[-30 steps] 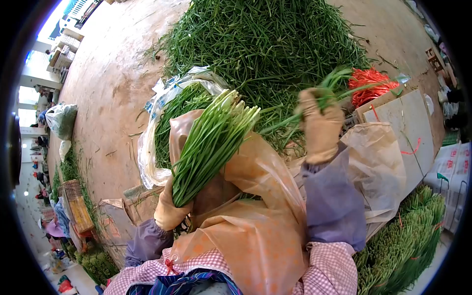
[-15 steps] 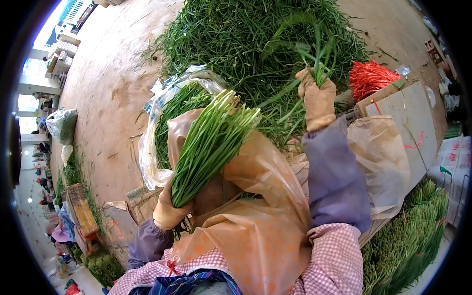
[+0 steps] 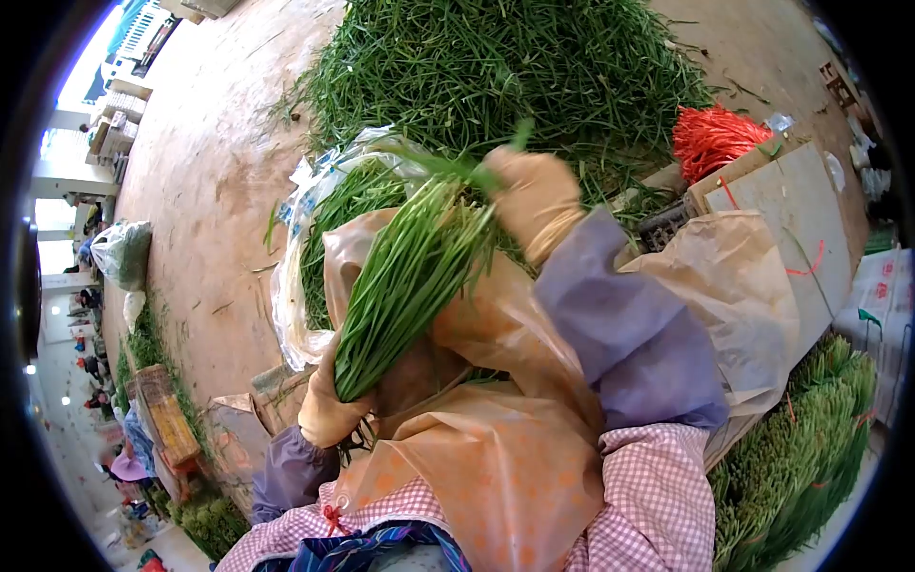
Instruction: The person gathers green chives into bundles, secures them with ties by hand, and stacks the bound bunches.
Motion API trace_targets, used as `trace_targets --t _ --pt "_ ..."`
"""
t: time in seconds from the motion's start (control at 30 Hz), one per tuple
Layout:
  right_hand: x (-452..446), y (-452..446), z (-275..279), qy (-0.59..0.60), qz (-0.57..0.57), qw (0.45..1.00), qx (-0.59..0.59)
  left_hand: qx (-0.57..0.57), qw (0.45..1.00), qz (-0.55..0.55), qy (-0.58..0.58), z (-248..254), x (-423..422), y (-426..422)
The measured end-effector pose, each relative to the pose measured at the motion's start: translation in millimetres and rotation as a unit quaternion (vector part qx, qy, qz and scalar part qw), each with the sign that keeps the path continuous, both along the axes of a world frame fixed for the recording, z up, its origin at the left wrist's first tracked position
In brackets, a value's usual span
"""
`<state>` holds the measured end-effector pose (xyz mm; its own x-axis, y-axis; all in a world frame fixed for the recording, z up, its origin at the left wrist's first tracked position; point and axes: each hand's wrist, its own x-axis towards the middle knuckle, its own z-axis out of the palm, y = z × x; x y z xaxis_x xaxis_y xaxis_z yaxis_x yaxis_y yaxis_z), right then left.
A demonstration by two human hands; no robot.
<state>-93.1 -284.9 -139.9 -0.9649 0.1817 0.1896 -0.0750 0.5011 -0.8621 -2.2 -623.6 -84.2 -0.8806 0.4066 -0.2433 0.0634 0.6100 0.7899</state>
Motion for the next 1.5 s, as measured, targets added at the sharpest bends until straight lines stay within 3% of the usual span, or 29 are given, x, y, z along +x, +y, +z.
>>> trace_targets --t 0.07,0.13,0.2,0.27,0.3,0.33,0.4,0.47,0.53,0.57,0.67,0.73,0.77,0.83,0.9,0.97,1.0,1.03,1.07,1.1,1.13,1.17,1.2,1.23,1.27,1.33,1.4,1.43,1.5 --pt "-3.9 32.6 -4.9 -0.018 -0.177 0.980 -0.085 0.006 1.000 -0.006 0.006 -0.7 -0.1 0.4" --pt "7.3 46.1 9.4 -0.018 -0.219 0.955 -0.201 0.009 1.000 -0.008 0.015 1.8 0.0 2.6" --pt "23.7 28.8 35.4 -0.031 -0.083 0.947 -0.310 0.008 1.000 -0.007 0.005 5.5 -0.7 5.7" --pt "30.7 6.3 43.4 0.024 0.086 0.991 -0.097 0.006 1.000 -0.013 0.006 5.3 -1.9 7.8" --pt "24.0 -7.8 48.2 -0.082 0.087 0.991 0.066 0.005 1.000 -0.019 0.011 3.7 -1.7 8.0" --pt "15.5 -18.4 51.8 -0.184 0.085 0.953 0.225 0.004 1.000 -0.025 0.017 2.6 -1.7 8.0" --pt "3.6 -32.1 19.5 -0.097 0.130 0.987 -0.020 -0.018 0.998 -0.022 0.050 1.8 2.6 7.5" --pt "1.7 -32.3 8.8 -0.128 0.150 0.980 -0.008 -0.038 0.997 -0.015 0.070 3.6 6.9 5.2" --pt "0.0 -32.4 -11.9 -0.068 0.087 0.992 0.062 -0.049 0.996 -0.011 0.078 8.7 10.1 4.3" --pt "4.9 -30.7 -18.7 0.041 0.077 0.996 -0.005 -0.066 0.991 -0.016 0.116 17.0 7.9 8.4" --pt "4.0 -31.1 -2.1 0.085 -0.029 0.962 -0.259 -0.111 0.953 -0.042 0.279 25.8 -7.1 -1.6" --pt "-5.0 -21.4 16.5 0.153 -0.094 0.953 -0.244 -0.170 0.920 -0.063 0.349 32.4 -17.3 -1.7" --pt "-12.0 -4.7 14.3 0.147 -0.063 0.920 -0.359 -0.195 0.905 -0.074 0.370 30.0 -22.5 -2.6" --pt "-14.1 55.1 6.1 0.052 -0.055 0.893 -0.443 -0.248 0.892 -0.096 0.365 18.6 -25.0 -8.5" --pt "3.1 96.7 28.1 0.088 -0.043 0.824 -0.558 -0.242 0.890 -0.098 0.373 9.2 -18.6 -7.3" --pt "21.2 154.3 31.2 0.148 0.206 0.749 -0.611 -0.235 0.900 -0.092 0.356 -3.5 -8.9 -6.2" --pt "38.0 150.3 42.9 0.158 0.149 0.730 -0.648 -0.240 0.896 -0.091 0.361 -6.9 -6.1 -5.9" --pt "35.8 159.8 25.5 0.074 0.127 0.773 -0.617 -0.245 0.892 -0.090 0.369 -9.3 -4.0 -4.9" --pt "36.2 168.1 -26.2 -0.006 0.106 0.908 -0.405 -0.250 0.887 -0.089 0.377 -10.6 -2.3 -4.1" --pt "36.9 176.5 -77.9 -0.081 0.100 0.979 -0.159 -0.250 0.891 -0.087 0.368 -9.7 -0.6 -2.7" --pt "43.5 167.2 -88.6 -0.111 0.063 0.987 0.100 -0.258 0.886 -0.091 0.374 -8.5 0.0 -2.4" --pt "50.1 157.1 -98.4 -0.140 0.023 0.926 0.350 -0.267 0.881 -0.094 0.379 -7.9 -0.2 -2.3" --pt "61.1 117.0 -57.8 -0.148 -0.027 0.904 0.399 -0.278 0.877 -0.099 0.380 -7.7 1.4 -1.9" --pt "52.8 89.2 -32.5 -0.157 -0.100 0.979 -0.078 -0.277 0.878 -0.097 0.379 -6.9 3.3 0.4" --pt "47.5 75.0 -3.3 -0.137 -0.095 0.965 -0.201 -0.280 0.878 -0.099 0.376 -4.1 3.7 1.1" --pt "53.1 37.6 59.6 -0.081 0.029 0.986 -0.145 -0.285 0.874 -0.107 0.378 -2.3 3.5 0.3" --pt "48.9 13.4 78.2 -0.064 0.134 0.966 0.212 -0.287 0.871 -0.115 0.382 -3.9 3.2 1.0" --pt "47.8 -2.7 75.1 -0.092 0.112 0.950 0.278 -0.284 0.871 -0.122 0.383 -2.0 3.1 2.3" --pt "45.0 -13.1 53.4 -0.057 0.100 0.968 0.222 -0.281 0.872 -0.132 0.379 3.4 3.1 4.5"
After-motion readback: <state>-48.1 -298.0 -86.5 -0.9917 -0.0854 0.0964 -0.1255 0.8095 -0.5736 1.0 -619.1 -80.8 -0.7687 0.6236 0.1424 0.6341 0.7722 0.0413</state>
